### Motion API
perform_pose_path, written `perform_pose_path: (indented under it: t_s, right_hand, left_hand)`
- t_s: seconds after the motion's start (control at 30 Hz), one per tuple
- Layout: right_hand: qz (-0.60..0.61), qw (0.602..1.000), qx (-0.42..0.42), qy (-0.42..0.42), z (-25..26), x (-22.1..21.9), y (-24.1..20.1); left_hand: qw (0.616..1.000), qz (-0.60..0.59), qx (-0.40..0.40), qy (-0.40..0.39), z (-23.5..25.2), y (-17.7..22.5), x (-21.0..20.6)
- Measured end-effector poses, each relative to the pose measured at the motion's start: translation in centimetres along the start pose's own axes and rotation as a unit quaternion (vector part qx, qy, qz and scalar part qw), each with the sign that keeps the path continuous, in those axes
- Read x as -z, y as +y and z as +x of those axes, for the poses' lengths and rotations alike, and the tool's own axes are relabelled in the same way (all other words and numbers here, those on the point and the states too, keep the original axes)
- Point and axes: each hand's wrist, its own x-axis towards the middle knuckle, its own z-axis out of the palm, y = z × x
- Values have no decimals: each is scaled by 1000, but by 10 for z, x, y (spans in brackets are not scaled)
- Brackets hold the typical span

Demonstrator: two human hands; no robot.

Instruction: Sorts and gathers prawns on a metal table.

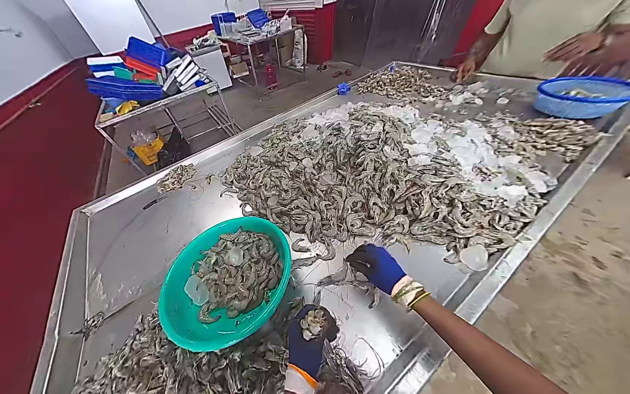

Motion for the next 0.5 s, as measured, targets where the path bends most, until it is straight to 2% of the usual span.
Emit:
perform_pose_path:
  t_s: [0.07, 0.13, 0.27, 0.33, 0.4, 0.5]
  right_hand:
    - [-12, 992, -59, -108, 10, -5, -36]
    - [-59, 980, -47, -184, 25, -19, -56]
    - [-77, 936, 200, -281, 61, -44, -38]
    - [-85, 930, 225, -277, 72, -44, -18]
    - [-110, 948, 178, -241, 74, -32, 1]
    - [-206, 944, 154, -204, 52, -32, 15]
  left_hand:
    - [998, 21, 56, 22, -2, -4, 4]
    - [993, 99, 59, 38, -4, -6, 7]
    - [989, 141, 42, 33, -7, -20, 19]
    - [989, 140, 43, 29, -6, -27, 22]
    - [988, 150, 30, 24, -6, -30, 20]
    - [989, 143, 6, 45, -11, -25, 8]
